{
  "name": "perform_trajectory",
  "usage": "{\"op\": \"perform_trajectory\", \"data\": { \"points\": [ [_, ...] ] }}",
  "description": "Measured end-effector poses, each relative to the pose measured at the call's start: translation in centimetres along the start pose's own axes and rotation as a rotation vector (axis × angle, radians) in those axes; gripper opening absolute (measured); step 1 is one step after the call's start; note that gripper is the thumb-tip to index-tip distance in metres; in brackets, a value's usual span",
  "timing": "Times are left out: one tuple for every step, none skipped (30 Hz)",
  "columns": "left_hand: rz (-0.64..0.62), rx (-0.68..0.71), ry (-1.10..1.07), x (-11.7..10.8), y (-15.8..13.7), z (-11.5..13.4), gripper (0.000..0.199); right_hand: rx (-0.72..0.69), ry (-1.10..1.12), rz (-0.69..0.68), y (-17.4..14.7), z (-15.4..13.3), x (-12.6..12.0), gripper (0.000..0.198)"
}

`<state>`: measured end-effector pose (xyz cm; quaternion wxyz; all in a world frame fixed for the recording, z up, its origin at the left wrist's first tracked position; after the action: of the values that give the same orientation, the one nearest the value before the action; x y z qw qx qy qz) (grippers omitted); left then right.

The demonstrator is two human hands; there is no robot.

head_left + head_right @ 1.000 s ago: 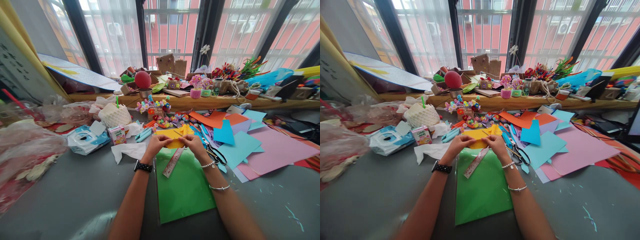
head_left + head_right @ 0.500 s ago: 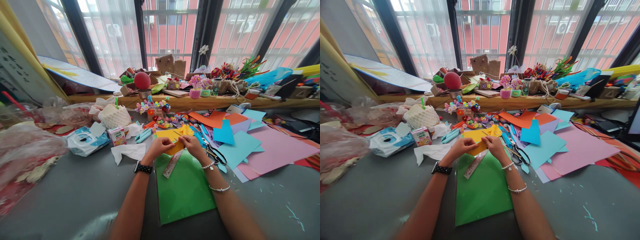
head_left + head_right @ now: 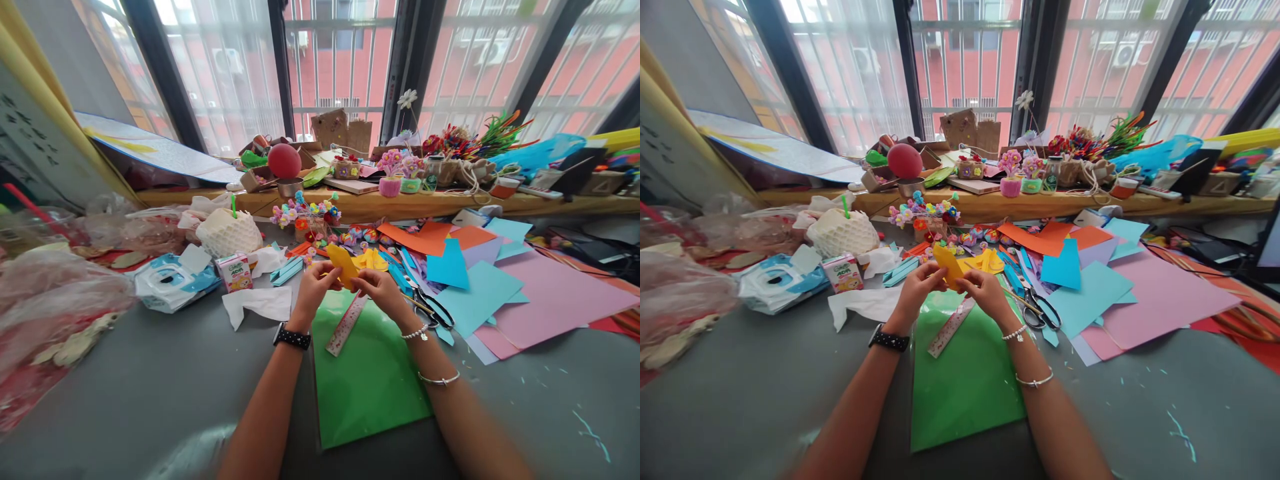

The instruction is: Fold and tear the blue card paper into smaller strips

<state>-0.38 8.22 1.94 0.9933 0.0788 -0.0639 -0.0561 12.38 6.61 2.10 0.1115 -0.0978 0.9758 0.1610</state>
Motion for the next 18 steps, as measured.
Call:
{"op": "perform_trajectory", "data": {
  "points": [
    [-0.016,-0.015,-0.016,0.2,0.0,-0.1,0.025,0.012,0.025,0.027,0.0,0.2,-0.1,0.027],
    [-0.034,-0.031,-0.031,0.4,0.0,-0.3,0.025,0.03,0.058,0.058,0.0,0.5,-0.3,0.028],
    [-0.053,-0.054,-0.044,0.6,-0.1,-0.5,0.026,0.05,0.095,0.088,0.0,0.8,-0.5,0.028],
    [-0.079,-0.084,-0.053,0.8,-0.1,-0.7,0.027,0.068,0.129,0.112,0.0,1.0,-0.7,0.029],
    [-0.105,-0.117,-0.059,1.0,-0.2,-1.0,0.029,0.08,0.154,0.131,0.0,1.2,-0.9,0.03],
    [-0.131,-0.151,-0.06,1.2,-0.3,-1.2,0.031,0.084,0.166,0.144,0.0,1.3,-1.0,0.031],
    [-0.153,-0.181,-0.057,1.4,-0.4,-1.4,0.033,0.082,0.166,0.151,0.0,1.3,-1.0,0.032],
    [-0.17,-0.204,-0.051,1.5,-0.5,-1.6,0.034,0.077,0.161,0.154,0.0,1.2,-1.0,0.032],
    [-0.18,-0.219,-0.044,1.5,-0.5,-1.7,0.034,0.072,0.154,0.156,0.0,1.1,-1.0,0.032],
    [-0.183,-0.227,-0.037,1.5,-0.5,-1.8,0.035,0.069,0.148,0.158,0.0,1.0,-0.9,0.033],
    [-0.176,-0.229,-0.032,1.5,-0.5,-1.8,0.036,0.068,0.144,0.161,0.0,0.9,-0.9,0.033],
    [-0.162,-0.224,-0.03,1.4,-0.5,-1.8,0.037,0.067,0.142,0.16,0.0,0.9,-0.8,0.034],
    [-0.145,-0.214,-0.03,1.4,-0.4,-1.8,0.038,0.065,0.141,0.156,0.0,0.8,-0.7,0.034],
    [-0.132,-0.203,-0.029,1.3,-0.4,-1.8,0.038,0.061,0.139,0.152,0.0,0.8,-0.7,0.035],
    [-0.126,-0.192,-0.026,1.3,-0.3,-1.8,0.039,0.055,0.136,0.147,0.0,0.8,-0.7,0.035],
    [-0.13,-0.187,-0.018,1.4,-0.3,-1.8,0.039,0.047,0.128,0.146,0.0,0.8,-0.7,0.035],
    [-0.144,-0.188,-0.005,1.5,-0.4,-1.8,0.038,0.037,0.114,0.15,0.0,0.8,-0.8,0.035],
    [-0.161,-0.194,0.01,1.5,-0.4,-1.8,0.038,0.029,0.097,0.156,0.0,0.8,-1.0,0.034]
  ]
}}
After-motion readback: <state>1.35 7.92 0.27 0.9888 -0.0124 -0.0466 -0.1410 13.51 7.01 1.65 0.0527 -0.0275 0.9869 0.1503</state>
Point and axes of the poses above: each hand's wrist, its own y-axis towards the middle knuckle, its own x-axis out of the palm, z = x × y, the point moved 8 cm from there along y, towards the middle knuckle, and after that the axes turned 1 degree about -z, right-handed, at the moved point
